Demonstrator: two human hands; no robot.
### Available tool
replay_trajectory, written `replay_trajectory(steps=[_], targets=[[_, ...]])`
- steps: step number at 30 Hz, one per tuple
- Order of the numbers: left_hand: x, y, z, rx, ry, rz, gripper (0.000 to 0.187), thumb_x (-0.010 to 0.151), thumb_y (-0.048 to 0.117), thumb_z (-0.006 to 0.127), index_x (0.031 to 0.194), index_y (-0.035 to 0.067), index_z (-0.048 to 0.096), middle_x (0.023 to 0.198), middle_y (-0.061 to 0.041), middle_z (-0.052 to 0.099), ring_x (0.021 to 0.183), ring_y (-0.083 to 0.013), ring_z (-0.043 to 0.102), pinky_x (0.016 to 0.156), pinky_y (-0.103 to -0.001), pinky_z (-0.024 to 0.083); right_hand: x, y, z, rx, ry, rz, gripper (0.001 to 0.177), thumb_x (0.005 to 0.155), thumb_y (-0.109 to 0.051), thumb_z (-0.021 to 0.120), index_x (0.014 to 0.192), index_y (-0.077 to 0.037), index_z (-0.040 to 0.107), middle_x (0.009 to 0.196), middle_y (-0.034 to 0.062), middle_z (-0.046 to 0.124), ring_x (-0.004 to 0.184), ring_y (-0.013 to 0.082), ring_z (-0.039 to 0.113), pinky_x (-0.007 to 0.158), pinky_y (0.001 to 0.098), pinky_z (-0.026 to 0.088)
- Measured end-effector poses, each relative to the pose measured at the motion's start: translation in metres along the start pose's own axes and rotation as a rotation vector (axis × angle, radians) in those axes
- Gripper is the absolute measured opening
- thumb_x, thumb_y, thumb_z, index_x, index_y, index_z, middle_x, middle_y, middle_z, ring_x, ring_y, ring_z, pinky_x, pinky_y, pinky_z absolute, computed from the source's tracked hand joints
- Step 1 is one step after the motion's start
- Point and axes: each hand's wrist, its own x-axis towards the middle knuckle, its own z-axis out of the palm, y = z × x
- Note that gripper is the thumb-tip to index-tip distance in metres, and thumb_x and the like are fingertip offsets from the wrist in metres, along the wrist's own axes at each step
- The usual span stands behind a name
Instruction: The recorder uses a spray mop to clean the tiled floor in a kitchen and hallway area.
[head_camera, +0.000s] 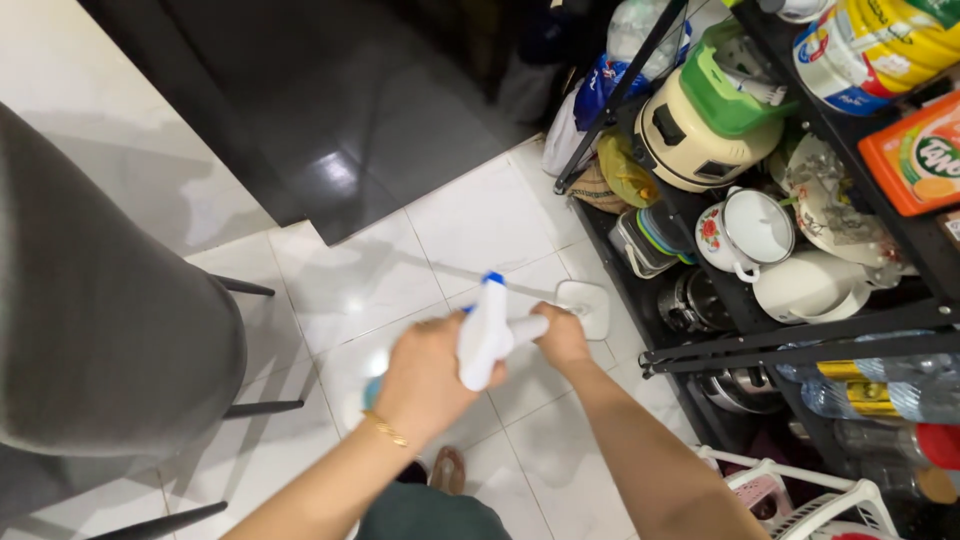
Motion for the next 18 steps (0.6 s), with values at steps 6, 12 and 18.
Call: replay_trajectory(steps=[6, 12, 18], targets=[[0.017, 0.010, -0.085, 0.009, 0.183, -0.011, 0.031, 0.065, 0.030, 0.082, 0.086, 0.008, 0.073, 0.078, -0.013, 0.074, 0.069, -0.0345, 0.071, 0.064, -0.042, 0.058, 0.028, -0.103, 0.011, 0.138, 0.056, -0.052, 0.033, 0.070, -0.014, 0.081, 0.101, -0.013, 0.070, 0.095, 0.0164, 0.075, 0.090, 0.0364, 0.072, 0.080, 0.0428, 0.057], [0.022, 0.013, -0.154, 0.279, 0.323, 0.192, 0.035, 0.068, 0.035, 0.086, 0.076, 0.007, 0.068, 0.069, -0.011, 0.068, 0.062, -0.0334, 0.065, 0.059, -0.042, 0.052, 0.036, -0.228, -0.010, 0.364, -0.129, -0.011, 0.034, 0.080, -0.021, 0.081, 0.112, -0.013, 0.071, 0.095, 0.0154, 0.076, 0.087, 0.0287, 0.074, 0.081, 0.0363, 0.057], [0.021, 0.018, -0.199, 0.375, 0.336, 0.110, 0.043, 0.064, 0.037, 0.088, 0.073, 0.003, 0.064, 0.062, -0.013, 0.064, 0.057, -0.0333, 0.063, 0.054, -0.043, 0.050, 0.057, -0.250, 0.065, 0.665, -0.037, -0.380, 0.028, 0.087, -0.016, 0.073, 0.114, -0.008, 0.073, 0.109, 0.0082, 0.079, 0.103, 0.0190, 0.075, 0.086, 0.0339, 0.059]])
